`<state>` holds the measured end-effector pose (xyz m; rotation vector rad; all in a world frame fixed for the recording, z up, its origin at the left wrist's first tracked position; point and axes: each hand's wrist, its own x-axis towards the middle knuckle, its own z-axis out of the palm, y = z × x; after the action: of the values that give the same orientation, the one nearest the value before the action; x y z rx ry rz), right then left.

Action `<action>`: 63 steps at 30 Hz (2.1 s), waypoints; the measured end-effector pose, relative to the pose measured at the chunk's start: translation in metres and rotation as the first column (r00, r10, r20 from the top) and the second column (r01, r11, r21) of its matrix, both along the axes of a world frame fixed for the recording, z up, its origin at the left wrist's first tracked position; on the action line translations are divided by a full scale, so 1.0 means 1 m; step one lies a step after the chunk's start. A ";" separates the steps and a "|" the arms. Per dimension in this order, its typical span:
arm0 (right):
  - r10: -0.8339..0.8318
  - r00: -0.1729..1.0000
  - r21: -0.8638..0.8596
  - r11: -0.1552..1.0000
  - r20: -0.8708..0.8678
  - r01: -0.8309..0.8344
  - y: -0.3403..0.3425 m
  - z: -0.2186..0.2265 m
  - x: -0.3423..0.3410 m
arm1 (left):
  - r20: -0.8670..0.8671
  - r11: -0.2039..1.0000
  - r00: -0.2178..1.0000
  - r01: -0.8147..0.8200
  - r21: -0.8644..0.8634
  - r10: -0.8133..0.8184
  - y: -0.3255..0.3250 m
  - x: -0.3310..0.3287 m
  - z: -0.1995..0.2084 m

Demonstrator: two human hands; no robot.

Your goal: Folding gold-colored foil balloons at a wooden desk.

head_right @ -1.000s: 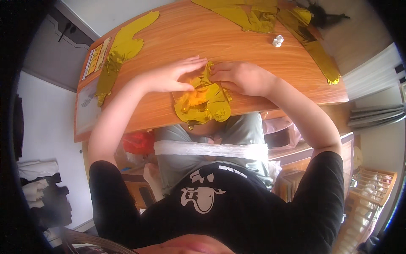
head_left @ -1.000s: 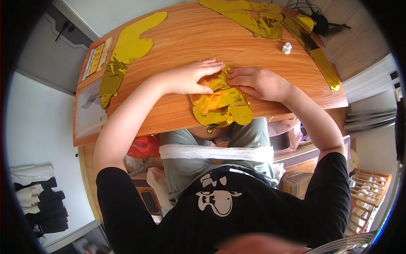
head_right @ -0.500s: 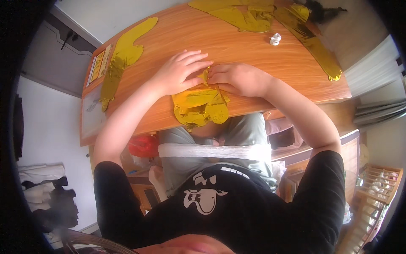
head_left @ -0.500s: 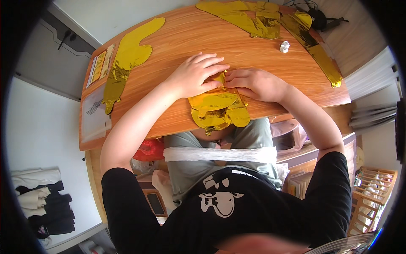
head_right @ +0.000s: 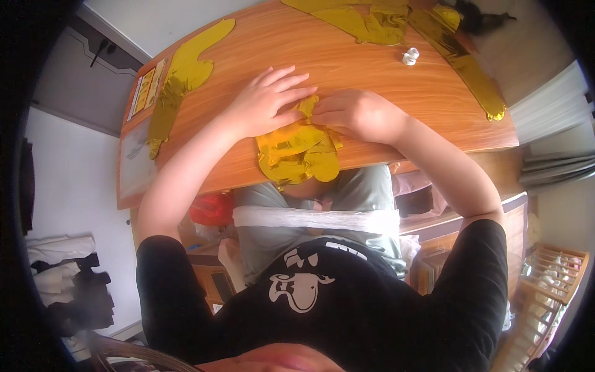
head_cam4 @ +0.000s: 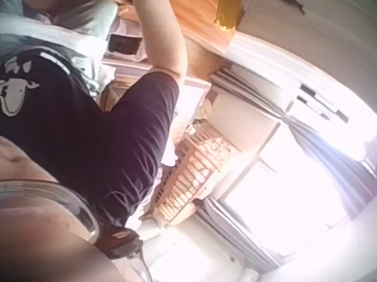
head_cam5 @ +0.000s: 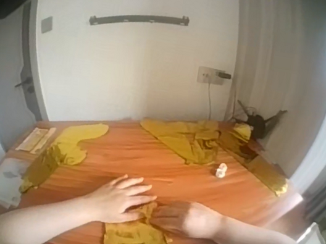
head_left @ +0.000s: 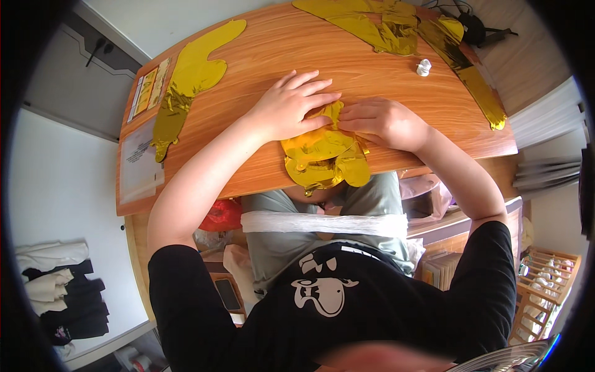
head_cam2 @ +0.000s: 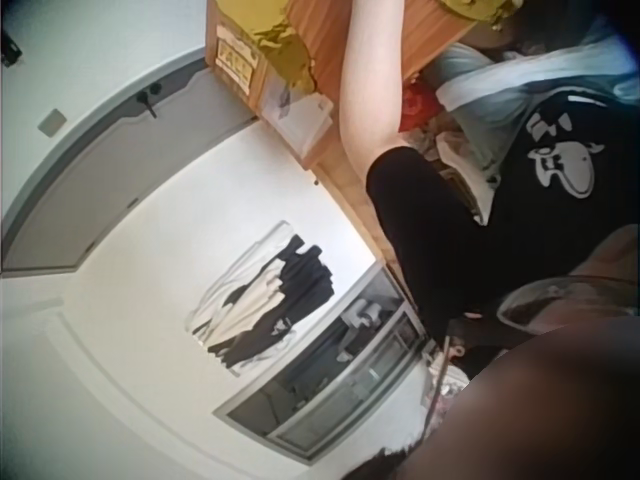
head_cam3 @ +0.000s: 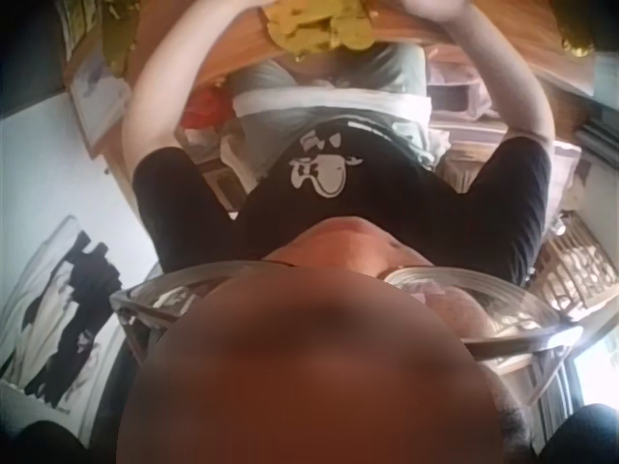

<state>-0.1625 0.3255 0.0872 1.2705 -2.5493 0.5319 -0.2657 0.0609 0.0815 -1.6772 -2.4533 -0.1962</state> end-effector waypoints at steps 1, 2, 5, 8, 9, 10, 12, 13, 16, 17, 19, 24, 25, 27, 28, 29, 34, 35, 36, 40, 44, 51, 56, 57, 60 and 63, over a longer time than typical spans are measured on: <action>0.020 1.000 -0.004 1.000 -0.020 -0.020 0.002 -0.003 -0.002 | -0.005 1.000 1.000 0.004 0.002 -0.004 0.000 0.000 0.000; 0.040 0.998 -0.005 0.999 -0.039 -0.040 0.002 -0.004 -0.003 | -0.010 1.000 1.000 0.009 0.006 -0.009 0.001 -0.001 0.000; 0.033 0.999 -0.023 0.999 -0.017 -0.033 0.000 -0.005 -0.004 | 0.023 0.998 1.000 -0.002 -0.063 0.004 0.001 -0.003 0.004; 0.018 1.000 -0.005 1.000 0.003 -0.018 0.000 -0.004 -0.003 | 0.053 0.985 0.998 -0.033 -0.167 0.042 0.000 -0.004 0.003; 0.018 1.000 -0.003 1.000 0.003 -0.018 0.000 -0.003 -0.003 | 0.053 0.986 0.998 -0.033 -0.165 0.043 0.001 -0.004 0.005; 0.014 1.000 -0.008 1.000 0.001 -0.014 0.001 -0.004 -0.003 | 0.054 0.982 0.998 -0.007 -0.188 0.017 0.004 -0.004 0.006; 0.014 1.000 -0.009 1.000 -0.002 -0.014 0.000 -0.003 -0.003 | 0.056 0.978 0.998 0.017 -0.207 -0.005 0.009 -0.002 0.004; 0.012 1.000 -0.007 1.000 0.011 -0.011 -0.001 -0.003 -0.003 | 0.085 0.988 0.994 0.075 -0.135 -0.064 0.012 0.000 0.001; 0.017 1.000 -0.009 1.000 0.008 -0.017 -0.001 -0.005 -0.004 | 0.184 0.988 0.974 0.146 -0.058 -0.133 0.015 0.008 -0.004; 0.028 1.000 -0.018 0.999 -0.011 -0.028 -0.002 -0.005 -0.004 | 0.256 0.986 0.957 0.157 -0.060 -0.137 0.014 0.010 -0.006; 0.039 0.999 -0.019 0.999 -0.010 -0.039 -0.002 -0.004 -0.005 | 0.212 0.986 0.964 0.167 -0.020 -0.159 0.013 0.009 -0.010; 0.065 0.998 -0.030 0.997 -0.024 -0.065 -0.001 0.001 0.000 | 0.100 0.985 0.980 0.174 -0.008 -0.172 0.013 0.009 -0.015; 0.079 0.994 -0.025 0.996 -0.074 -0.081 0.001 0.000 0.000 | 0.103 0.985 0.980 0.171 -0.008 -0.169 0.012 0.008 -0.016; 0.093 0.989 -0.024 0.995 -0.117 -0.097 0.001 0.001 0.003 | 0.130 0.983 0.976 0.180 -0.033 -0.174 0.013 0.008 -0.015; 0.100 0.987 -0.011 0.995 -0.129 -0.102 0.001 0.004 0.005 | 0.135 0.983 0.976 0.179 -0.035 -0.172 0.012 0.008 -0.014; 0.105 0.984 0.002 0.994 -0.141 -0.106 0.002 0.005 0.007 | 0.138 0.983 0.974 0.184 -0.030 -0.178 0.012 0.008 -0.014; 0.131 0.991 -0.042 0.990 -0.020 -0.132 0.005 -0.001 0.003 | 0.145 0.983 0.974 0.179 -0.036 -0.172 0.011 0.008 -0.014; 0.125 0.992 -0.047 0.991 0.028 -0.123 0.005 0.001 0.003 | 0.146 0.983 0.974 0.180 -0.033 -0.173 0.011 0.009 -0.014; 0.126 0.992 -0.050 0.991 0.031 -0.124 0.005 0.001 0.003 | 0.147 0.983 0.974 0.181 -0.029 -0.174 0.011 0.010 -0.013; 0.119 0.992 -0.050 0.992 0.049 -0.116 0.006 0.003 0.004 | 0.175 0.985 0.971 0.173 -0.026 -0.166 0.013 0.013 -0.007; 0.107 0.994 -0.034 0.994 0.035 -0.106 0.004 0.001 0.004 | 0.204 0.985 0.965 0.170 -0.015 -0.164 0.012 0.016 -0.001; 0.053 0.996 -0.044 0.998 0.067 -0.051 0.000 0.002 0.008 | 0.197 0.984 0.965 0.178 -0.019 -0.171 0.013 0.019 0.000; 0.105 0.977 -0.049 0.994 0.184 -0.097 -0.003 0.009 0.000 | 0.242 0.976 0.947 0.216 0.005 -0.211 0.011 0.005 -0.004; 0.104 0.978 -0.046 0.994 0.183 -0.098 -0.005 0.010 -0.001 | 0.274 0.972 0.933 0.234 0.027 -0.232 0.010 0.002 -0.005; 0.046 0.962 -0.092 0.996 0.269 -0.021 -0.010 0.012 -0.003 | 0.545 0.958 0.791 0.182 0.224 -0.278 0.007 -0.003 -0.008; -0.021 0.956 -0.017 0.999 0.294 0.027 -0.017 0.014 -0.008 | 0.714 0.923 0.610 0.081 0.377 -0.345 0.004 -0.006 -0.015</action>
<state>-0.1707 0.3081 0.1009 1.2314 -2.7852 0.7938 -0.2717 0.0651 0.0664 -2.0015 -2.4631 -1.5667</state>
